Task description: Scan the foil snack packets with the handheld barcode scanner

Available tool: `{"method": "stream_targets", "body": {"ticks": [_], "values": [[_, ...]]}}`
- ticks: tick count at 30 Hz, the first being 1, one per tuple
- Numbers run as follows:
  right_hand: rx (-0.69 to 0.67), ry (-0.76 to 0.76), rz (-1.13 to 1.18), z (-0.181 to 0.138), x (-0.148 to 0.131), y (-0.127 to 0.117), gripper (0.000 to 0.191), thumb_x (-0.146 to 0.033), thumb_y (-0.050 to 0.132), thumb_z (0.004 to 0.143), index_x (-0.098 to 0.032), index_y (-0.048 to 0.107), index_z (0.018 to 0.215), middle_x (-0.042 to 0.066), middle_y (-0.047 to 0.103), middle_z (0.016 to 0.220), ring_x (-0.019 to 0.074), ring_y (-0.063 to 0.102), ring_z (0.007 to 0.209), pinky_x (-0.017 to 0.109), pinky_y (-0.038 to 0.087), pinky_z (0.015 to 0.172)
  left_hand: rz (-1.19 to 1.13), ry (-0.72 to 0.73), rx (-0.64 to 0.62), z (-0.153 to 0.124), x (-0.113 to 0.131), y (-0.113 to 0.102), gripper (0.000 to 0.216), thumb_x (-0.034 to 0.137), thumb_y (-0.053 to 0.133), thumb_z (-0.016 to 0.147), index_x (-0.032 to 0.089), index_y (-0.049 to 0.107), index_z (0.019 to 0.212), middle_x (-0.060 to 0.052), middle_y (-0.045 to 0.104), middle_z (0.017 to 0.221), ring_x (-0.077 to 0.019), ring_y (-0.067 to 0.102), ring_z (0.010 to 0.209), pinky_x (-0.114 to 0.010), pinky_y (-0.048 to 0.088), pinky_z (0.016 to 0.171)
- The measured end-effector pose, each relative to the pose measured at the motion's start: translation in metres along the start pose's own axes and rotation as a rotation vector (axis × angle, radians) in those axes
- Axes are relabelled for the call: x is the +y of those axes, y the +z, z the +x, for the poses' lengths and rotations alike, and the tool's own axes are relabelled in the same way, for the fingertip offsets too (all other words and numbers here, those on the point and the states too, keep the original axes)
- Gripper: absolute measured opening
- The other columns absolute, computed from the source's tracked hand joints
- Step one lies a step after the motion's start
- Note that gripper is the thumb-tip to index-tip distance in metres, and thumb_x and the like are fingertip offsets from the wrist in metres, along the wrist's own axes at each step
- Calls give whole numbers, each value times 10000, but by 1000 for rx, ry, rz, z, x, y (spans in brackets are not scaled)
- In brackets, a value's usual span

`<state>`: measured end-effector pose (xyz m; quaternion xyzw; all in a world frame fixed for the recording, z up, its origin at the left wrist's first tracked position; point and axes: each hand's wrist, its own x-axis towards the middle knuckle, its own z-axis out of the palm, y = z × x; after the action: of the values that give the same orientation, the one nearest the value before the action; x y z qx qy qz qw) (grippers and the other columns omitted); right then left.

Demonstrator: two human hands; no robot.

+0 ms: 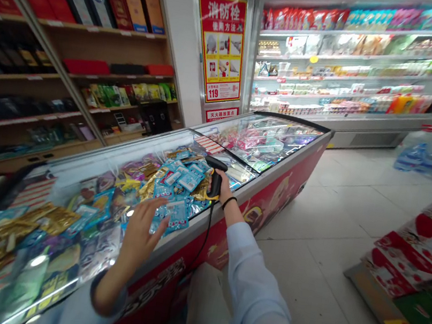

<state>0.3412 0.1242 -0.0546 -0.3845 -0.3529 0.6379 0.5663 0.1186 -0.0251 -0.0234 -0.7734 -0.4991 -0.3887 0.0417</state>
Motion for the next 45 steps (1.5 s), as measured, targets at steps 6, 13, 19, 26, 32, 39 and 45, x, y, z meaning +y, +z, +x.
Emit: {"method": "stream_targets", "body": {"ticks": [6,13,19,26,32,39,45], "values": [[-109,-3,116,11,9,-8,329,-508,560,779,-180,576,751,-26,503,508,110,450,378,232,386,381,87,-111,60,-32,-44,-35,333,442,448,923,218,613,1106,-98,648,1169,-260,566,1130,-440,422,1018],[-274,-135,71,-20,-5,34,303,-508,560,706,-219,575,793,-34,475,514,118,438,378,239,352,376,316,-278,233,-41,-124,-147,380,479,424,909,187,630,1039,-102,662,1116,-268,573,1105,-429,418,1010],[-457,-26,-8,-68,15,136,294,-497,539,740,-205,560,710,-6,517,516,120,460,375,248,363,374,379,-478,222,-74,-182,-187,299,357,454,865,178,637,1018,-100,677,1079,-253,608,1054,-383,450,966],[-623,129,-24,-85,90,228,317,-504,607,683,-195,543,714,-19,549,496,124,495,357,238,376,352,561,-753,46,-84,-224,-162,330,367,495,868,155,637,1077,-139,660,1111,-273,599,1071,-373,441,956],[-654,273,39,-75,125,246,337,-523,618,670,-195,553,716,-14,526,473,119,465,346,237,358,349,564,-798,-145,-72,-254,-147,671,606,614,745,139,554,1224,-192,552,1333,-346,471,1258,-423,363,1034],[-662,281,156,-69,131,241,286,-468,665,691,-191,594,717,-4,523,475,122,458,348,233,351,336,470,-857,-232,-68,-269,-142,676,639,681,628,160,577,1093,-154,567,1284,-348,436,1268,-417,322,1058],[-696,298,143,-66,133,243,318,-475,651,690,-171,601,767,-26,550,473,115,479,333,211,390,324,436,-829,-198,-73,-273,-137,818,644,716,550,143,531,1169,-182,534,1301,-366,430,1278,-419,305,1063]]}}
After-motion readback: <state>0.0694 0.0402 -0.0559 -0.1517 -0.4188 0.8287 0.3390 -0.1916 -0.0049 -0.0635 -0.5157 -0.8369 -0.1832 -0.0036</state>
